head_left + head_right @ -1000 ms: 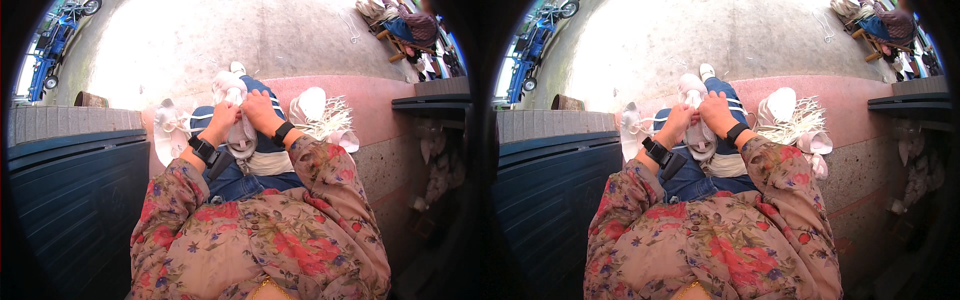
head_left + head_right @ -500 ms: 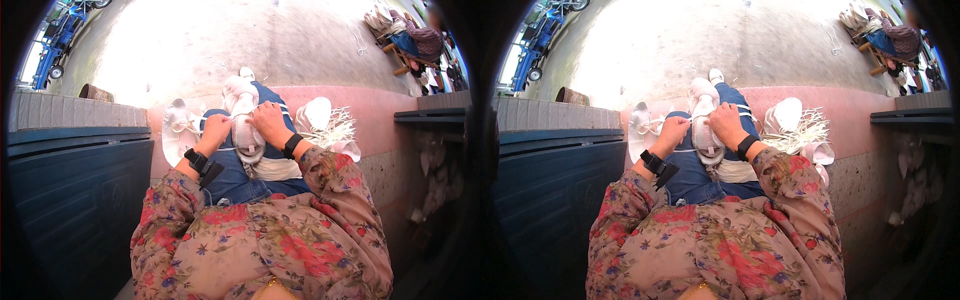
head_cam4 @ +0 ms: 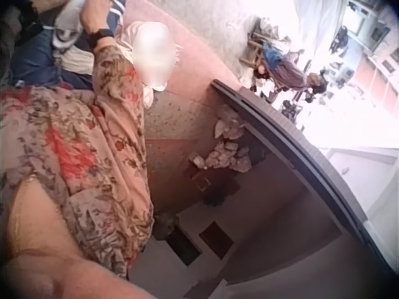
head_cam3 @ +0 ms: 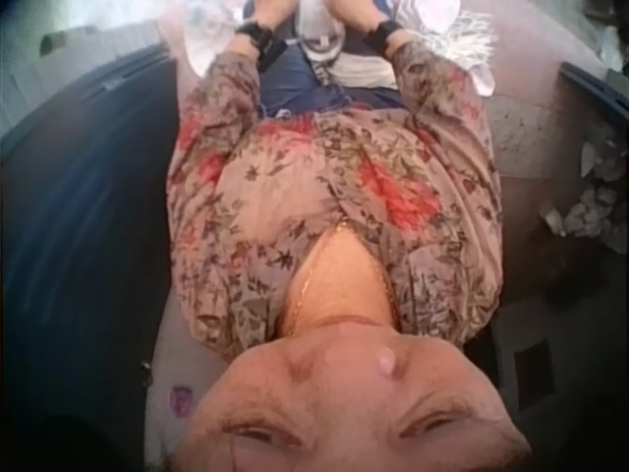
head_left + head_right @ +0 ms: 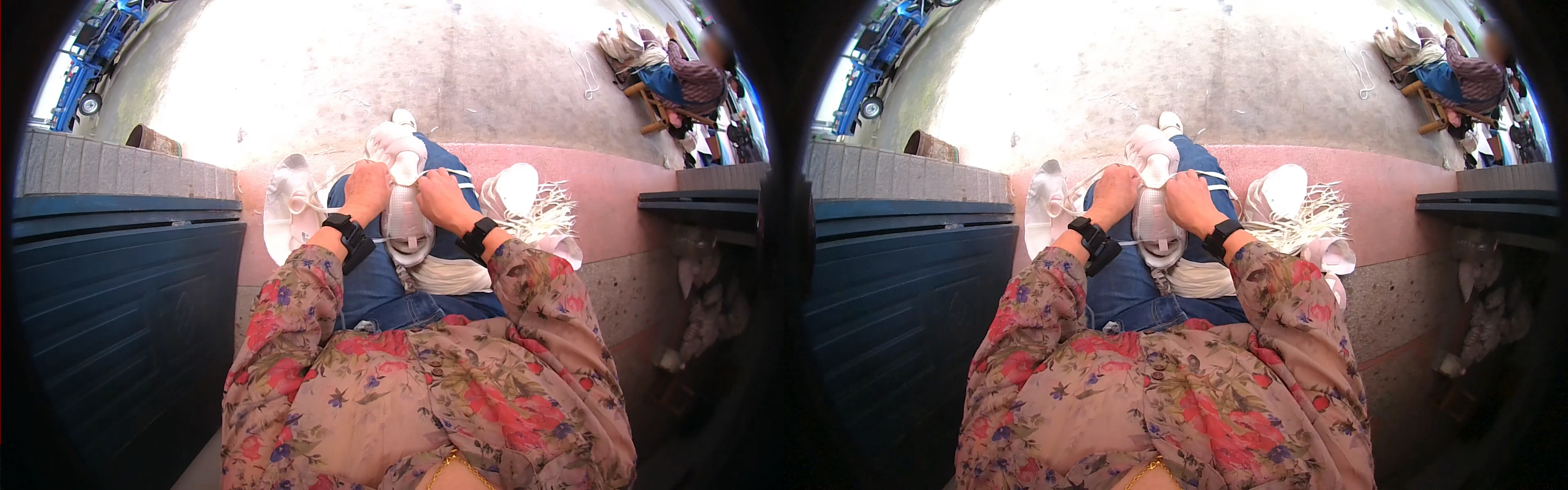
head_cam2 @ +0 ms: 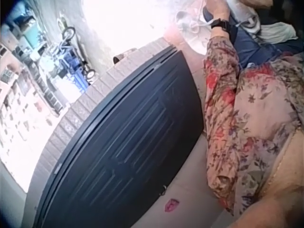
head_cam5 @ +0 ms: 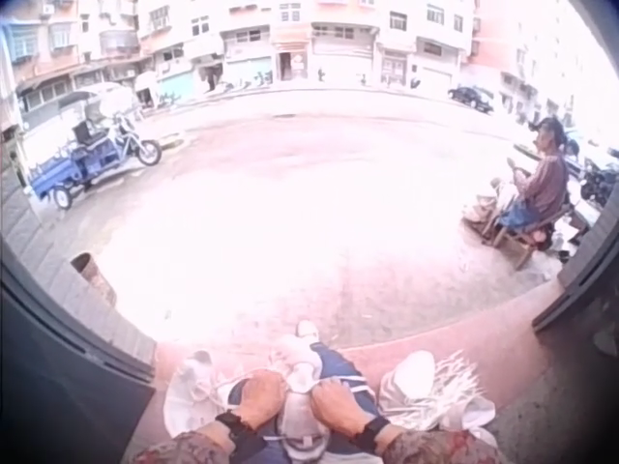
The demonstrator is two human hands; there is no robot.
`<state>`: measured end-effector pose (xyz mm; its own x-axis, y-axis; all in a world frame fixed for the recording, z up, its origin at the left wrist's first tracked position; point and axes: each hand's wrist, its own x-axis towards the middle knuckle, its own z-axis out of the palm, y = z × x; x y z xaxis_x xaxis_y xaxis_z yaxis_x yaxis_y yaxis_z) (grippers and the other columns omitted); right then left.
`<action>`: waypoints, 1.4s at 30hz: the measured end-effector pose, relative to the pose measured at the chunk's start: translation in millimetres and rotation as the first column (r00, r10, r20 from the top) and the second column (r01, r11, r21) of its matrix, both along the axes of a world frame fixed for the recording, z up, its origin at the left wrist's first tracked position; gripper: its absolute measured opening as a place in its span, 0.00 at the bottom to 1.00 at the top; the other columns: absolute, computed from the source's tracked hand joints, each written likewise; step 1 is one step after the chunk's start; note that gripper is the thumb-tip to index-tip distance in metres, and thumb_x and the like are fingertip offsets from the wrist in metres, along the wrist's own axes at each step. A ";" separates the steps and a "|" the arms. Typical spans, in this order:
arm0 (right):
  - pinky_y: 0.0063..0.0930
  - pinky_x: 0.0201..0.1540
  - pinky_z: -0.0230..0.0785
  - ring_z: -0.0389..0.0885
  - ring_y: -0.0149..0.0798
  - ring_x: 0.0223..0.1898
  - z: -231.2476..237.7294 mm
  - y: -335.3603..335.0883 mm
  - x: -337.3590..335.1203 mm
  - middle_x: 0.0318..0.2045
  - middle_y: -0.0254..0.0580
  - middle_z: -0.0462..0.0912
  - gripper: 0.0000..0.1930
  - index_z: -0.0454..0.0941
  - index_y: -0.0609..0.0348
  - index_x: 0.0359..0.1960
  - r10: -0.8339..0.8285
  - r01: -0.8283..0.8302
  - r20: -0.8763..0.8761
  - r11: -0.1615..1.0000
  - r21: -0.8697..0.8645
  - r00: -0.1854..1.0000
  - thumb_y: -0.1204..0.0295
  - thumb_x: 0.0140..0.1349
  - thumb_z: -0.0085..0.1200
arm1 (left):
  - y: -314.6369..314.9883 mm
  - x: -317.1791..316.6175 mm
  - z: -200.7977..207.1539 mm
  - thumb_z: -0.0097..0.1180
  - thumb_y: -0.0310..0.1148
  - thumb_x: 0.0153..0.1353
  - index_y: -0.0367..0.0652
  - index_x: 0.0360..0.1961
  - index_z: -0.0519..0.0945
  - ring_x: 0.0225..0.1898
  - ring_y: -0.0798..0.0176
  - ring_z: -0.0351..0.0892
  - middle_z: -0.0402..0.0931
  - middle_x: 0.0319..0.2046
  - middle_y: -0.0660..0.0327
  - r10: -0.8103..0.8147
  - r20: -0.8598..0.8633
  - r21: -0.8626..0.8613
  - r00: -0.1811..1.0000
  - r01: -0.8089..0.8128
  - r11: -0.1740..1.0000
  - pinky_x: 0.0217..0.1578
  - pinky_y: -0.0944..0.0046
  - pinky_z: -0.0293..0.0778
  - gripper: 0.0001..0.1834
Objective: The recorder is sitting outdoors and lacing a pair of white and pink athletic shoes.
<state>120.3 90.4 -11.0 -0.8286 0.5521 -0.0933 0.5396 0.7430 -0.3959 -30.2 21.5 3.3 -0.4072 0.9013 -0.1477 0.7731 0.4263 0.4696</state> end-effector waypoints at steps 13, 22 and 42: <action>0.38 0.42 0.63 0.69 0.47 0.37 -6.8 -1.3 9.1 0.29 0.47 0.74 0.07 0.74 0.62 0.27 -0.055 0.029 -0.401 0.997 -0.070 0.914 0.76 0.45 0.47 | -1.6 -0.4 4.4 0.51 0.30 0.49 0.40 0.25 0.78 0.39 0.52 0.68 0.76 0.27 0.56 -0.181 -0.202 -0.001 0.962 0.185 0.983 0.40 0.56 0.67 0.06; 0.31 0.37 0.62 0.71 0.40 0.34 1.4 -4.0 0.5 0.25 0.39 0.75 0.04 0.75 0.56 0.21 0.210 -0.166 -0.168 0.957 0.239 0.963 0.73 0.44 0.49 | 6.4 -1.8 5.5 0.52 0.30 0.49 0.41 0.25 0.79 0.38 0.51 0.69 0.76 0.28 0.55 -0.259 -0.223 -0.158 0.940 0.227 0.961 0.37 0.56 0.68 0.06; 0.38 0.30 0.65 0.73 0.51 0.28 104.0 -25.5 -12.2 0.23 0.50 0.73 0.06 0.68 0.62 0.32 -0.199 -0.091 -0.636 0.915 -0.394 0.745 0.72 0.57 0.46 | -11.2 -8.7 16.9 0.58 0.47 0.45 0.45 0.32 0.79 0.45 0.53 0.65 0.76 0.34 0.57 -0.248 -0.023 -0.273 0.969 0.232 0.934 0.41 0.53 0.63 0.19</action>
